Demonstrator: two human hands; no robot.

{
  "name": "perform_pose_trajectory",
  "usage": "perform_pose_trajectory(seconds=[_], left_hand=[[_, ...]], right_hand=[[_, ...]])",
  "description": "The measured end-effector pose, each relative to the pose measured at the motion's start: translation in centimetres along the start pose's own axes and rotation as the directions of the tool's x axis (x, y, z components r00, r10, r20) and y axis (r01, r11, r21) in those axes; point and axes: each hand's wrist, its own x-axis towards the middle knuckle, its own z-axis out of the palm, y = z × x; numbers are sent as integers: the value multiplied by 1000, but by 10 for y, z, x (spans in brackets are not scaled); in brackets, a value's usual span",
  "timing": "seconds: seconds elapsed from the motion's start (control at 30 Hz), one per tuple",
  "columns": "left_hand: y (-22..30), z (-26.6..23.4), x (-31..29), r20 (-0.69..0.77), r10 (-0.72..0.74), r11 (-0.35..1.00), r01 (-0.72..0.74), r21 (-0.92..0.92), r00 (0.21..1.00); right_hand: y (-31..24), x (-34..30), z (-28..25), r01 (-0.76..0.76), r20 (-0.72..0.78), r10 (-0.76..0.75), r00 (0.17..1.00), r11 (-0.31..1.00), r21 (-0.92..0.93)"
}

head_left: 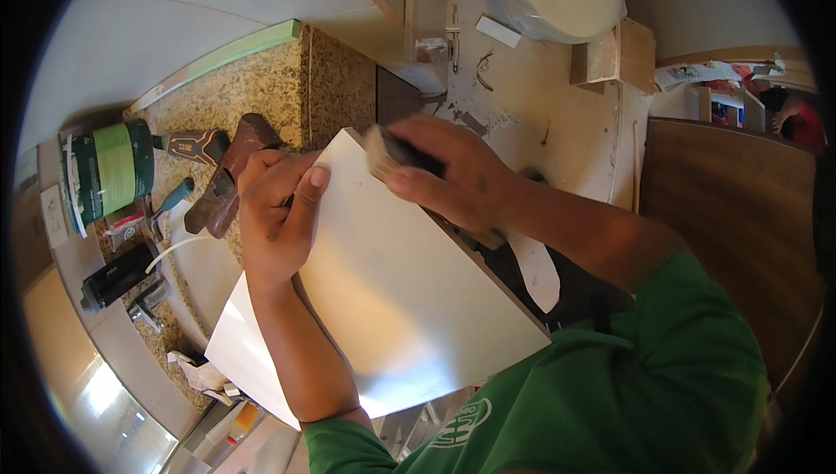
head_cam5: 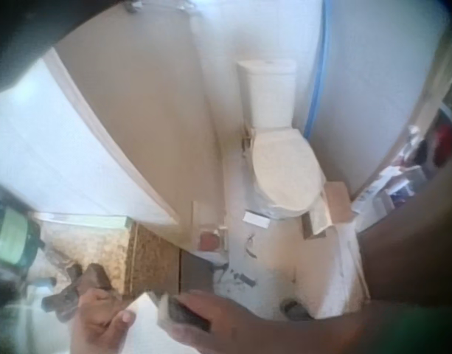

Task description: The person smooths the edges of a white rectangular board using a hand plane and a sanding block. They adjust the plane blade with a utility knife and repeatedly plane and sand the board edges on a bathroom countertop.

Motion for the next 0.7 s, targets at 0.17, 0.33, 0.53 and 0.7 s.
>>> perform_pose_trajectory(seconds=[0.17,0.33,0.53,0.7], left_hand=[[-1,2,2,-5,36,999,-36,-4,999],[-1,2,1,-13,44,999,-44,12,999],[-2,1,2,5,40,999,-40,31,999],[-1,3,1,-21,39,999,-38,15,999]], right_hand=[[8,34,-7,-123,105,109,988,982,141],[16,45,12,-139,97,140,985,990,-13],[-2,-12,-11,-141,51,137,989,986,92],[20,54,1,-220,172,215,961,975,10]])
